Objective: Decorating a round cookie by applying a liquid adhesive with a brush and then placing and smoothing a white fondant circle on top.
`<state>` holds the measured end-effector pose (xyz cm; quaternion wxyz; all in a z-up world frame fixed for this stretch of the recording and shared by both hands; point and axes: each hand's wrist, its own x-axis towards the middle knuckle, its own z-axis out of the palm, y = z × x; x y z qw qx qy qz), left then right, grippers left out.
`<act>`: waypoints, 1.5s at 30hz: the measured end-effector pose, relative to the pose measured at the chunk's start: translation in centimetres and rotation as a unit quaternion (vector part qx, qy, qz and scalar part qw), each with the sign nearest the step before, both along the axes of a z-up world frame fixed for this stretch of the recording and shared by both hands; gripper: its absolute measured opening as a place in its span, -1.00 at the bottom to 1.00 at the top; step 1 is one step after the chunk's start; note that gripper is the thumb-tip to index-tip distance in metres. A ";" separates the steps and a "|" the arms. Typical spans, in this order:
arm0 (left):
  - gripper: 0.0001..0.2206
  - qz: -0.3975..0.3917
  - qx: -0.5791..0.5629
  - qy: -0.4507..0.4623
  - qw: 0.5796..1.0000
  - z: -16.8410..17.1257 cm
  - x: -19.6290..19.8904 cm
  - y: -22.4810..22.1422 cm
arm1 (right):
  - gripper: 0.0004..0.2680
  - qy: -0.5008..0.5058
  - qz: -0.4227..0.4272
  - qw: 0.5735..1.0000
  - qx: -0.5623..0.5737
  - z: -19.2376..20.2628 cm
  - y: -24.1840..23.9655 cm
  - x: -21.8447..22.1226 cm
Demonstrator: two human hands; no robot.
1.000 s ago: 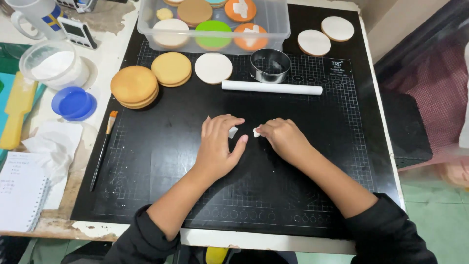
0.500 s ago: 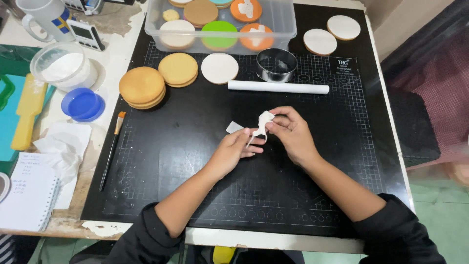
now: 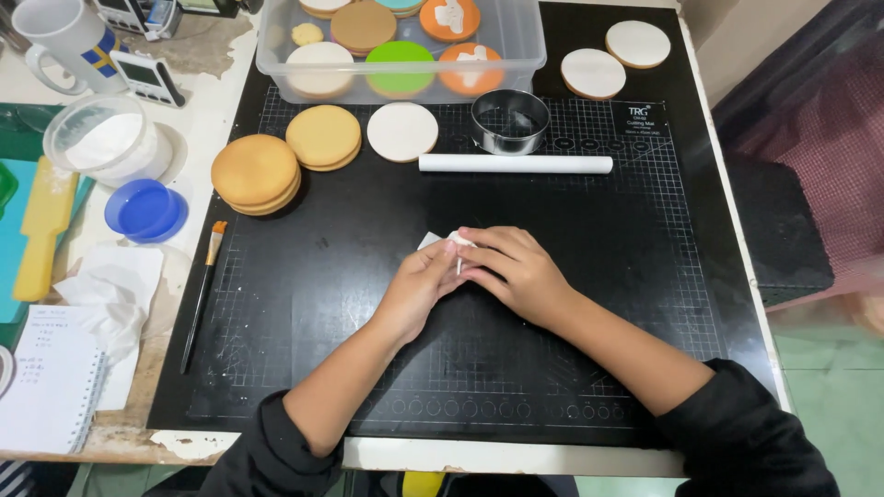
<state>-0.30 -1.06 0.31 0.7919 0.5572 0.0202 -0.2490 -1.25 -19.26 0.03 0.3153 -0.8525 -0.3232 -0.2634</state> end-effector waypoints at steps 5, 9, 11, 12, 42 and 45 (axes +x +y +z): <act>-0.59 -0.053 0.034 -0.061 0.996 0.3 -0.1 -0.2 | -0.94 0.088 0.006 0.983 0.159 0.0 -0.7 0.1; -0.63 -0.080 0.075 -0.099 0.989 0.8 -0.3 -0.1 | -0.93 0.140 0.012 0.973 0.185 -0.1 -1.1 0.1; -0.65 -0.079 0.089 -0.098 0.988 -0.6 -0.1 0.0 | -0.92 0.145 0.014 0.973 0.181 -0.1 -1.3 -0.2; -0.66 -0.077 0.100 -0.102 0.987 -1.2 0.2 -0.1 | -0.91 0.146 0.016 0.974 0.175 0.0 -1.7 -0.1; -0.68 -0.046 -0.113 -0.084 0.989 -1.6 -0.3 -1.0 | -0.88 0.176 0.035 0.957 0.228 -0.1 -0.7 0.8; -0.67 -0.054 -0.053 -0.103 0.992 1.6 -0.6 -1.2 | -0.86 0.185 0.041 0.958 0.215 -1.0 -1.0 1.2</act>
